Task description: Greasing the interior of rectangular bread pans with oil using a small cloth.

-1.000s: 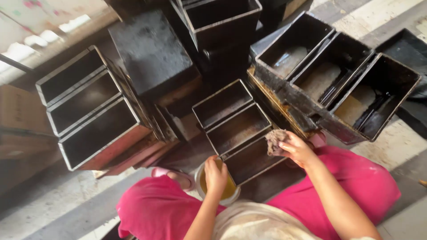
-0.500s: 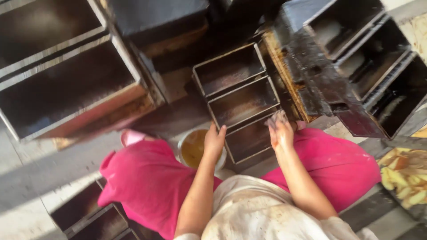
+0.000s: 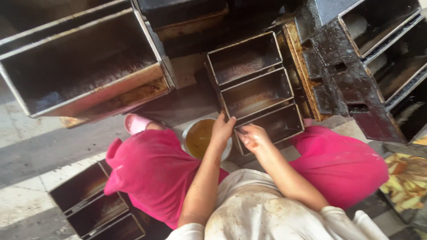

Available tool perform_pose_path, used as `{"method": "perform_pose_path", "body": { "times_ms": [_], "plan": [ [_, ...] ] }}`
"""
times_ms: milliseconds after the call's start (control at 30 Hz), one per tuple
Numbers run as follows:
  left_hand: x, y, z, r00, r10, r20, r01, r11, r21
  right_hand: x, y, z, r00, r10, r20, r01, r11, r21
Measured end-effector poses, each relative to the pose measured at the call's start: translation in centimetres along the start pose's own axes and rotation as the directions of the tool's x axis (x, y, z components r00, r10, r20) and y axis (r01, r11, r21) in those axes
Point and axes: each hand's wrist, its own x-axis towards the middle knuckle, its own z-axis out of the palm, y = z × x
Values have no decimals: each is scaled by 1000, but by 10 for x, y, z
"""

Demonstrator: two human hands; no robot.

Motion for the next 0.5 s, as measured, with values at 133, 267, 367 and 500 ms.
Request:
{"method": "perform_pose_path", "body": {
  "times_ms": [133, 267, 367, 500],
  "plan": [
    [1, -2, -1, 999, -12, 32, 16, 990, -142, -21, -50, -15, 998, 58, 4, -58, 998, 34],
    [1, -5, 1, 998, 15, 58, -7, 991, -137, 22, -105, -63, 963, -230, -144, 243, 967, 80],
    [2, 1, 4, 999, 17, 41, -14, 997, -81, 87, -108, -114, 905, -324, -276, 316, 946, -74],
    [2, 4, 6, 1000, 14, 15, -14, 1000, 0, 59, -50, -50, 895, -283, -345, 178, 936, -305]
  ]
}}
